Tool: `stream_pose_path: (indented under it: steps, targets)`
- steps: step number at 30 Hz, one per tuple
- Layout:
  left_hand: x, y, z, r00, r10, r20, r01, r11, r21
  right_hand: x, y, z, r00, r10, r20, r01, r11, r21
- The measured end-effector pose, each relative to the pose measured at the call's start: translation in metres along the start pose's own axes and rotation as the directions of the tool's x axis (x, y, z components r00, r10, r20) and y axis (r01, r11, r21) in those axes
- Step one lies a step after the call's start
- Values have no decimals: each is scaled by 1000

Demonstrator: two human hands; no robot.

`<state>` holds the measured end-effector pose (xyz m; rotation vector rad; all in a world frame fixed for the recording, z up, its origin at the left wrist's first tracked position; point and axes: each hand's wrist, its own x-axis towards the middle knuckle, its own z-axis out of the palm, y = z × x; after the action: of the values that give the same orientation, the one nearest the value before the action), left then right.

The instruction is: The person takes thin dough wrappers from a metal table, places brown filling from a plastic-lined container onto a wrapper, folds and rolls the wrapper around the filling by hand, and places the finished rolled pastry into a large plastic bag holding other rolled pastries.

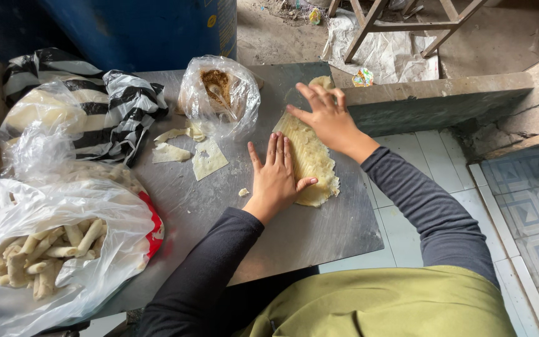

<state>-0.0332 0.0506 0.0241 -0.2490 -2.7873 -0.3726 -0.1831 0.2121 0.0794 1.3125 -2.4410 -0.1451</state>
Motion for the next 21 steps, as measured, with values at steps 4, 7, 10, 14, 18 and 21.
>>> stream_pose_path:
  steps: [4,7,10,14,18,21]
  targets:
    - [1,1,-5,1000,-7,-1,7,999,-43,-9,-3,-15,963,268,23,-243,827,507]
    - [2,-2,-16,999,-25,-29,22,994,-105,-19,-10,-30,930,352,108,-292,527,798]
    - [3,-18,-39,992,14,-128,-38,983,-180,-31,-21,-43,870,407,278,-404,266,875]
    - [-13,-90,-89,972,-54,-229,0,974,-228,-56,-34,-62,841,442,312,-398,116,910]
    - [-41,-143,-112,929,-200,-311,186,980,-76,-66,-50,-73,790,485,376,-371,-110,922]
    - [-48,-154,-105,914,-256,-314,275,961,16,-54,-68,-78,838,435,330,-245,-241,939]
